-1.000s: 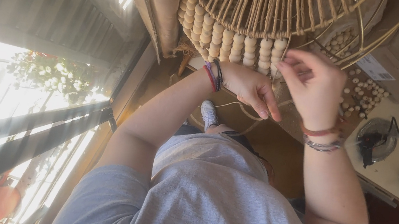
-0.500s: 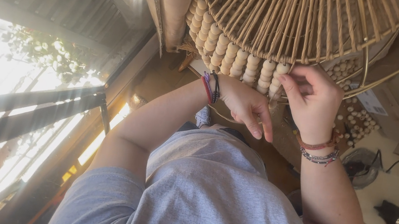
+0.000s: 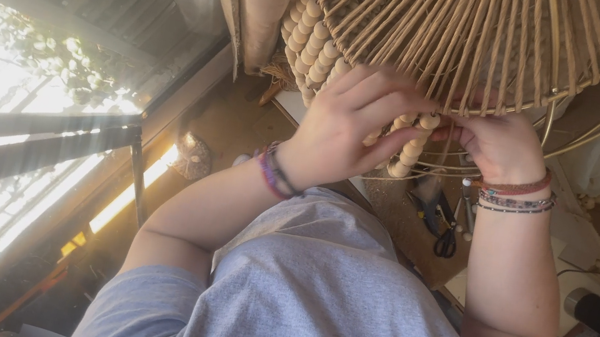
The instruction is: The person weaves wooden beads onto a metal frame using a thin cord. They thread the cord through the beads and around the frame repeatedly, securing the beads in place. The hands and beads remain visible throughout the process.
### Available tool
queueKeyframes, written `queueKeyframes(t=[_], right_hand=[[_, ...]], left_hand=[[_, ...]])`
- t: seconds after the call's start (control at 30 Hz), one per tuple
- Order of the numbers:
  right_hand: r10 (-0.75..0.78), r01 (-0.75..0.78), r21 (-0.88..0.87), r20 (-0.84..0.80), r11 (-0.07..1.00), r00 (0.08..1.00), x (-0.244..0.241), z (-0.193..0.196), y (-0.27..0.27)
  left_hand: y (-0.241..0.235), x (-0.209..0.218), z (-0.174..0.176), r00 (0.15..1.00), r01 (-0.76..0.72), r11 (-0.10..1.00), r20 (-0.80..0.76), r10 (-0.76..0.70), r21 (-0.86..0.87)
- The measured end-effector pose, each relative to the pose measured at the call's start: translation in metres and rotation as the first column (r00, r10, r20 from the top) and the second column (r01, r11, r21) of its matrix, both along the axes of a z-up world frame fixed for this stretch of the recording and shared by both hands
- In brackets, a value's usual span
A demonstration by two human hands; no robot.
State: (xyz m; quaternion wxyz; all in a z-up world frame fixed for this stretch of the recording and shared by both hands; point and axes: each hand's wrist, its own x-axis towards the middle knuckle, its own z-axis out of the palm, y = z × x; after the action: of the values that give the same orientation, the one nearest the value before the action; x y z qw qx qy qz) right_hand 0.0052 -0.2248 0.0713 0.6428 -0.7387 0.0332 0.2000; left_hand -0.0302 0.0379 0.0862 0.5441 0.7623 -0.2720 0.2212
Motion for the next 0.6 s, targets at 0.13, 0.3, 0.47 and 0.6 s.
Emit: queueKeyframes(t=[0.13, 0.3, 0.47, 0.6], right_hand=[[-0.107, 0.135, 0.137, -0.197, 0.981, 0.975, 0.022, 0.01, 0.002], [-0.09, 0.133, 0.27, -0.166, 0.954, 0.982, 0.013, 0.007, 0.009], [-0.082, 0.12, 0.473, -0.1, 0.873, 0.992, 0.01, 0.006, 0.017], [-0.078, 0.108, 0.565, -0.077, 0.818, 0.994, 0.009, 0.004, 0.022]], left_hand=[[-0.022, 0.016, 0.011, 0.979, -0.161, 0.978, 0.148, 0.14, 0.136], [-0.036, 0.016, 0.007, 0.959, -0.233, 0.97, 0.187, 0.215, 0.076], [-0.035, 0.015, 0.008, 0.967, -0.24, 0.966, 0.117, 0.228, 0.101], [-0.034, 0.018, 0.007, 0.969, -0.241, 0.959, 0.093, 0.229, 0.148]])
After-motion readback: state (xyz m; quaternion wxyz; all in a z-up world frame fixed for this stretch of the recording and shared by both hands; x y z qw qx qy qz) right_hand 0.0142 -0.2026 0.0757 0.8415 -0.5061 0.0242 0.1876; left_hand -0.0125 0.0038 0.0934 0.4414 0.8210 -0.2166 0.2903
